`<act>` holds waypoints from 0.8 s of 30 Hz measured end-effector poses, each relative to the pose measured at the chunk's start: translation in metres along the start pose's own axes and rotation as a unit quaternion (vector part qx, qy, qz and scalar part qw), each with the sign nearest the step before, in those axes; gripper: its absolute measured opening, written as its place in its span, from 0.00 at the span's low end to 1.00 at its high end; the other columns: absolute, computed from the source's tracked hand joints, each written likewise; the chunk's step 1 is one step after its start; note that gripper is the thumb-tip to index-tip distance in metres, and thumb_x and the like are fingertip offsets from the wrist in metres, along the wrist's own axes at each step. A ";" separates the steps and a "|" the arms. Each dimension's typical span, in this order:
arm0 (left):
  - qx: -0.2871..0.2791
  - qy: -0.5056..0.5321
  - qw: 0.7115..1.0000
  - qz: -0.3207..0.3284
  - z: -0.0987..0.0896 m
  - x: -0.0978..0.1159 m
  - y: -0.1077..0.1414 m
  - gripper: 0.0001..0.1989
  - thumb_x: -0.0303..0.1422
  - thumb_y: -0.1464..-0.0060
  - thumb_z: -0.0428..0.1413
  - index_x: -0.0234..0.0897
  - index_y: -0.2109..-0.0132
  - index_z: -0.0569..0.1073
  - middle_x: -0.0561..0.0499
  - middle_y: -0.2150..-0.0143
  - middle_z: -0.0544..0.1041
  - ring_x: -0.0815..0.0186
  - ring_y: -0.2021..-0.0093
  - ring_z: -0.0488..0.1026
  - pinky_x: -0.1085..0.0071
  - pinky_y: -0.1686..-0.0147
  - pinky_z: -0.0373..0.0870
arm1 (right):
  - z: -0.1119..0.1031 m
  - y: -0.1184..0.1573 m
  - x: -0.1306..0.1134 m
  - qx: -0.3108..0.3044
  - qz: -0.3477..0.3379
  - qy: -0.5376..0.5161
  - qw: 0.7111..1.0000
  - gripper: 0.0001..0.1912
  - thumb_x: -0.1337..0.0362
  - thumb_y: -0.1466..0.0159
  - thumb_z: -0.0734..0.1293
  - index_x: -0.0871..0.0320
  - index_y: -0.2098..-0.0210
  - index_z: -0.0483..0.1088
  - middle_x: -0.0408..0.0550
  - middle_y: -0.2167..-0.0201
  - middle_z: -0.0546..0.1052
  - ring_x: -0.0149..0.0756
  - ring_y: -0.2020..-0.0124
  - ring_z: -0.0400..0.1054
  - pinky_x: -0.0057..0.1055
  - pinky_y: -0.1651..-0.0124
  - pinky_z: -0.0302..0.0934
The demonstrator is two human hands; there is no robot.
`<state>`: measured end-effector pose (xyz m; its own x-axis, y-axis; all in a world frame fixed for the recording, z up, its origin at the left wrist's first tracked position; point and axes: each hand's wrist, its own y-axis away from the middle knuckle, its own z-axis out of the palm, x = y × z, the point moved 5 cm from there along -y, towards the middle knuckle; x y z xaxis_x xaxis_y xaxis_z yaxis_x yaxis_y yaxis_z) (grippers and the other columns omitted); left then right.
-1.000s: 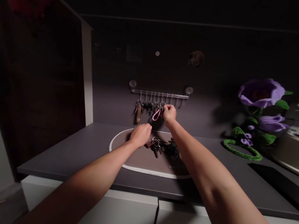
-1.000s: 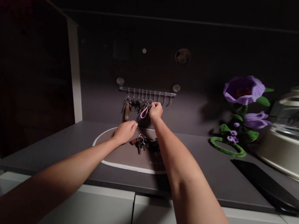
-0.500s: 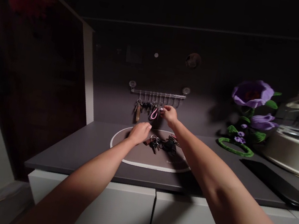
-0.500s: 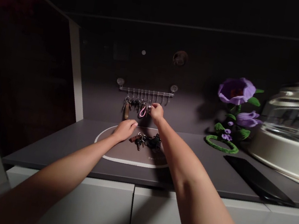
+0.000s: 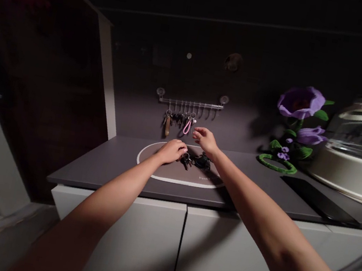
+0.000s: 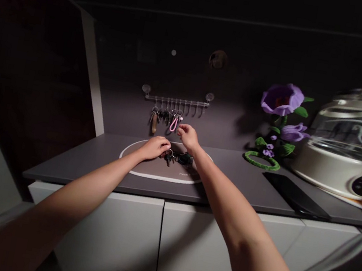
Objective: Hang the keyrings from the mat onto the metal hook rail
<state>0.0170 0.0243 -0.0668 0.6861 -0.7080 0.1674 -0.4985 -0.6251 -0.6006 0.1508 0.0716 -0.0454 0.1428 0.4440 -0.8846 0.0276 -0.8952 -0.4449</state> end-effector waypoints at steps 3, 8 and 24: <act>-0.012 -0.007 1.000 -0.002 0.002 -0.002 0.002 0.12 0.35 0.47 0.47 0.36 0.64 0.74 0.47 0.65 0.74 0.64 0.61 0.68 0.68 0.57 0.63 | 0.000 0.016 0.007 -0.024 -0.044 0.063 0.997 0.11 0.67 0.43 0.62 0.61 0.61 0.67 0.49 0.64 0.74 0.28 0.67 0.67 0.29 0.60 0.62; -0.037 -0.004 0.999 0.001 0.009 -0.006 0.003 0.11 0.35 0.48 0.49 0.37 0.64 0.74 0.48 0.64 0.73 0.64 0.60 0.68 0.67 0.56 0.63 | -0.004 0.034 0.008 -0.061 -0.109 0.234 0.964 0.10 0.66 0.42 0.62 0.60 0.62 0.70 0.49 0.64 0.76 0.32 0.62 0.68 0.31 0.55 0.60; 0.003 0.348 0.920 -0.182 0.017 -0.017 0.005 0.04 0.29 0.49 0.51 0.32 0.69 0.67 0.55 0.82 0.67 0.73 0.82 0.65 0.74 0.75 0.64 | 0.009 0.035 0.006 -0.131 -0.172 0.376 0.901 0.09 0.66 0.42 0.61 0.59 0.65 0.73 0.50 0.67 0.76 0.34 0.66 0.67 0.27 0.61 0.56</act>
<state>0.0118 0.0389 -0.0859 0.3007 -0.4922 0.8169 -0.2979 -0.8621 -0.4098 0.1436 0.0430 -0.0673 0.7076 0.6338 -0.3123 0.4173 -0.7315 -0.5392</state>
